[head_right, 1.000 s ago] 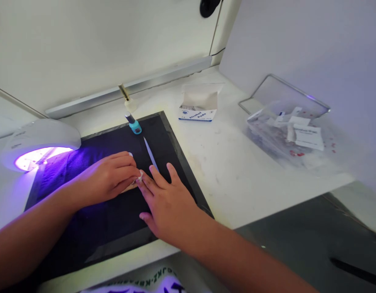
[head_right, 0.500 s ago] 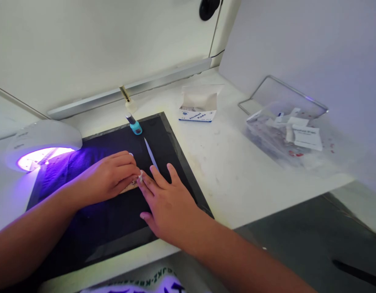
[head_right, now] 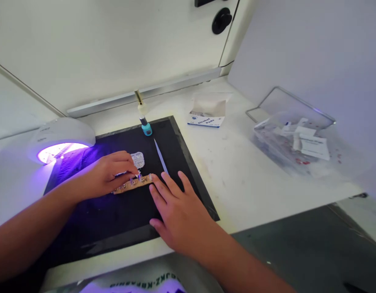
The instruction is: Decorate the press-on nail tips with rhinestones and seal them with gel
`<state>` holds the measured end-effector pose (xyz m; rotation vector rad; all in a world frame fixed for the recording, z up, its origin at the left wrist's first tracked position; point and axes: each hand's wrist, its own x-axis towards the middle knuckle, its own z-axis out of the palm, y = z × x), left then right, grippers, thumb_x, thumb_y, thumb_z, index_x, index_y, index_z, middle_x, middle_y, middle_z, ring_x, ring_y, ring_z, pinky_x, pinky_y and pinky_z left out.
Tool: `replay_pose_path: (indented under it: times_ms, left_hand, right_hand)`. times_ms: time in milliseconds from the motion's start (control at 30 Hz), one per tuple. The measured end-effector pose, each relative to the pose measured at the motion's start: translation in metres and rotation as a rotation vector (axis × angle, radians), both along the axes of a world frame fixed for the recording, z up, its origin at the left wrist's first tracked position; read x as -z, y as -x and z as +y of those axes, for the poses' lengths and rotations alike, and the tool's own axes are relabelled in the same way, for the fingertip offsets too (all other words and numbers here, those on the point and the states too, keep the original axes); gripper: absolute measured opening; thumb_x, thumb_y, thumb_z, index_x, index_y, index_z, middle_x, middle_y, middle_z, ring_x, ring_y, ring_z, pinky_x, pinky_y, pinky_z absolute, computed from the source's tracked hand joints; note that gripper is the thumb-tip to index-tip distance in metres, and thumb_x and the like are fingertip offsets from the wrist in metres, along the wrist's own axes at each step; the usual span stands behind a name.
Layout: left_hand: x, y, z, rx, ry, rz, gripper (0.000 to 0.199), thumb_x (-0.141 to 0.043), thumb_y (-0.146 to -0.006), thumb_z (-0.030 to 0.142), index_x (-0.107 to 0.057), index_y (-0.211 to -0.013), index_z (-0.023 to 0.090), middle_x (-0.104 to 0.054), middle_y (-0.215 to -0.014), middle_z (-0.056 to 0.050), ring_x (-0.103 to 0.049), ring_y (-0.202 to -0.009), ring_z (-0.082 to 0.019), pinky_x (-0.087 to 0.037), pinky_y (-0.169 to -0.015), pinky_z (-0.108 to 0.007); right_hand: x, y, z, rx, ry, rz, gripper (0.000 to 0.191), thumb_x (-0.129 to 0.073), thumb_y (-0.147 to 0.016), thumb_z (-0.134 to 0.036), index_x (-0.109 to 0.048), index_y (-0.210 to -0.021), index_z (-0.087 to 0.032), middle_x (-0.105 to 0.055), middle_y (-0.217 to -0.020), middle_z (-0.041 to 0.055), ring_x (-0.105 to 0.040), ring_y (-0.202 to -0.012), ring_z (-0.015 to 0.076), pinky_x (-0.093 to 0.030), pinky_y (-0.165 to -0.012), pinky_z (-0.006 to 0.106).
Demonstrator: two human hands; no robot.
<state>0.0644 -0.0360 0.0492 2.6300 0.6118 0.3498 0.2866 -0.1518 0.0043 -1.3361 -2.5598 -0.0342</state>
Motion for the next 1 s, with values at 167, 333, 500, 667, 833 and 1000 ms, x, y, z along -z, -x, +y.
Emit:
replay_pose_path:
  times_ms: [167,333,500,667,833,1000]
  left_hand:
    - [0.008,0.000,0.000,-0.003,0.047,0.031,0.021,-0.047,-0.096,0.018,-0.068,-0.095,0.015,-0.062,-0.088,-0.006,-0.055,-0.084,-0.017,-0.046,-0.075,-0.029]
    - [0.010,-0.002,0.000,-0.002,0.078,0.060,0.023,-0.048,-0.097,0.023,-0.070,-0.097,0.016,-0.061,-0.086,-0.006,-0.056,-0.083,-0.016,-0.047,-0.075,-0.028]
    - [0.009,-0.003,0.002,0.000,0.099,0.070,0.021,-0.050,-0.096,0.021,-0.070,-0.096,0.017,-0.061,-0.087,-0.005,-0.057,-0.083,-0.016,-0.048,-0.074,-0.027]
    - [0.011,-0.003,0.004,0.006,0.103,0.070,0.018,-0.052,-0.094,0.019,-0.070,-0.098,0.017,-0.062,-0.089,-0.006,-0.058,-0.084,-0.016,-0.049,-0.076,-0.027]
    - [0.013,-0.004,0.005,0.013,0.084,0.073,0.020,-0.050,-0.095,0.019,-0.070,-0.097,0.016,-0.062,-0.089,-0.007,-0.058,-0.085,-0.017,-0.049,-0.075,-0.028]
    - [0.013,-0.005,0.007,0.009,0.065,0.075,0.020,-0.049,-0.095,0.018,-0.069,-0.098,0.015,-0.062,-0.089,-0.007,-0.058,-0.086,-0.018,-0.049,-0.075,-0.029]
  right_hand:
    - [0.001,0.010,-0.012,-0.008,0.033,0.033,0.054,-0.045,-0.096,-0.050,-0.057,-0.134,-0.013,-0.052,-0.147,0.0107,-0.043,-0.132,0.0298,-0.023,-0.112,0.051]
    - [0.007,0.024,-0.007,0.015,0.083,-0.003,0.064,-0.049,-0.093,-0.052,-0.051,-0.138,-0.007,-0.044,-0.152,0.0178,-0.043,-0.129,0.0323,-0.029,-0.108,0.052]
    - [0.007,0.038,-0.002,0.079,0.152,-0.021,0.066,-0.053,-0.092,-0.047,-0.047,-0.142,-0.005,-0.049,-0.147,0.0194,-0.048,-0.120,0.0332,-0.038,-0.098,0.050]
    - [0.003,0.047,0.003,0.157,0.188,-0.006,0.064,-0.053,-0.091,-0.046,-0.048,-0.142,-0.007,-0.052,-0.145,0.0174,-0.050,-0.114,0.0335,-0.039,-0.092,0.050]
    - [0.003,0.048,0.004,0.168,0.181,-0.017,0.064,-0.052,-0.092,-0.045,-0.048,-0.143,-0.007,-0.053,-0.145,0.0153,-0.051,-0.110,0.0328,-0.038,-0.087,0.049]
    - [0.004,0.046,0.003,0.150,0.174,-0.022,0.065,-0.050,-0.093,-0.046,-0.046,-0.143,-0.006,-0.052,-0.146,0.0147,-0.050,-0.113,0.0326,-0.037,-0.088,0.050]
